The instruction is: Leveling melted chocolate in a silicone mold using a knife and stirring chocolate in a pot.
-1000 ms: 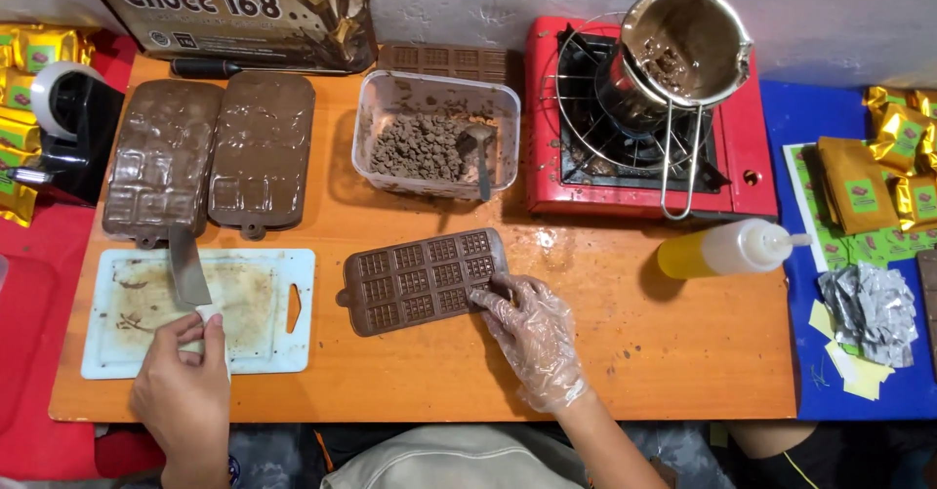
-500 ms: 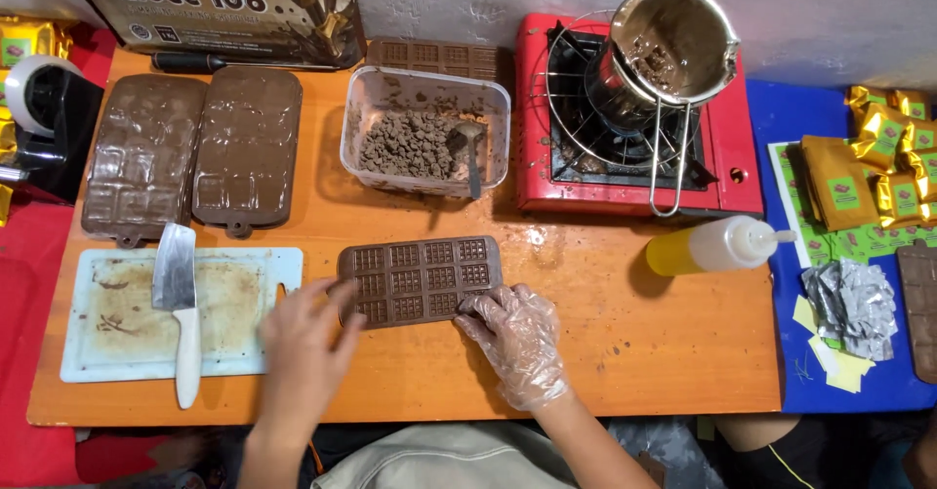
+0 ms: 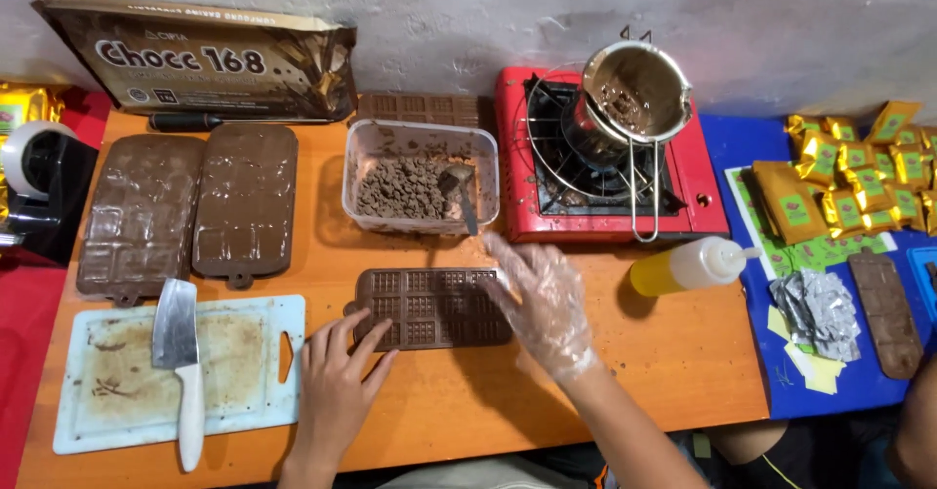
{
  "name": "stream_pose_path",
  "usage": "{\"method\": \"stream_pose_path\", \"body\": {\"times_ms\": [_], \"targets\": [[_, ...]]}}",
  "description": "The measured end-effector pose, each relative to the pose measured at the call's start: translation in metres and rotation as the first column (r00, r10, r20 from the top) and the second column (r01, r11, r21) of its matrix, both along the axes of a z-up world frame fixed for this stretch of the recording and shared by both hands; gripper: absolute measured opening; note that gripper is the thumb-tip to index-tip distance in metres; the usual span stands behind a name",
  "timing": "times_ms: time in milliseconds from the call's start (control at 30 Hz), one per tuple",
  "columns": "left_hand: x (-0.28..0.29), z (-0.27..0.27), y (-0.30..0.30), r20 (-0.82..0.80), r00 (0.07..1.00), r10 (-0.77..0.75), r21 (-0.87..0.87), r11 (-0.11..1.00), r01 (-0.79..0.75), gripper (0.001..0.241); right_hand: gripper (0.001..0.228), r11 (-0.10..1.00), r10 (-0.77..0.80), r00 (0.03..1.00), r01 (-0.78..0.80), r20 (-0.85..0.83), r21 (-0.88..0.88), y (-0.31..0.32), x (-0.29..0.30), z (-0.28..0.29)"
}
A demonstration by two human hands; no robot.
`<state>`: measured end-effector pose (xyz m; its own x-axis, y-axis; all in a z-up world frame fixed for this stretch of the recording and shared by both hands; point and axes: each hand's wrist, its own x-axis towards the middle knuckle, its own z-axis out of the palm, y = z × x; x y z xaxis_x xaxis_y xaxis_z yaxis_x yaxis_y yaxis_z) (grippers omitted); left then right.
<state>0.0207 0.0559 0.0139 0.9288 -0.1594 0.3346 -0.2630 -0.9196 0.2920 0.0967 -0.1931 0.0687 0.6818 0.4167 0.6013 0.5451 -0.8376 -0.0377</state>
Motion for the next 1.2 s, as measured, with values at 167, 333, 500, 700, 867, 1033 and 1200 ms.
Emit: {"method": "stream_pose_path", "body": {"times_ms": [167,333,500,700,867,1033,1200], "targets": [[0.000,-0.001,0.003,-0.048,0.996,-0.072,-0.055,0.996,0.069,0.039,0.035,0.986,-0.036,0.997,0.047,0.073,-0.162,0.023,0.052,0.027],[0.003,-0.004,0.006,-0.065,0.995,-0.079,-0.081,0.994,0.074,0.038,0.010,0.976,-0.125,0.992,0.127,0.022,-0.179,0.036,0.083,0.035],[0.004,-0.008,0.007,-0.063,0.994,-0.085,-0.099,0.992,0.079,0.036,0.022,0.992,-0.037,0.997,0.028,-0.065,-0.126,0.026,0.089,0.045],[0.002,-0.014,0.005,-0.100,0.992,-0.074,-0.074,0.995,0.066,0.039,0.022,0.912,0.266,0.961,-0.226,-0.075,0.342,0.016,0.057,0.074],[0.011,-0.017,0.009,-0.204,0.974,-0.096,-0.122,0.990,0.072,0.037,0.015,0.946,0.056,0.998,-0.059,0.021,0.320,-0.004,0.024,0.107],[0.026,-0.018,0.002,-0.274,0.962,-0.012,-0.112,0.993,-0.020,0.035,0.016,0.980,-0.146,0.933,0.090,0.330,0.179,-0.075,0.015,0.146],[0.031,-0.032,-0.008,-0.123,0.984,0.125,-0.124,0.982,-0.141,0.025,0.021,0.981,-0.186,0.966,0.174,0.177,0.085,-0.123,0.044,0.166]]}}
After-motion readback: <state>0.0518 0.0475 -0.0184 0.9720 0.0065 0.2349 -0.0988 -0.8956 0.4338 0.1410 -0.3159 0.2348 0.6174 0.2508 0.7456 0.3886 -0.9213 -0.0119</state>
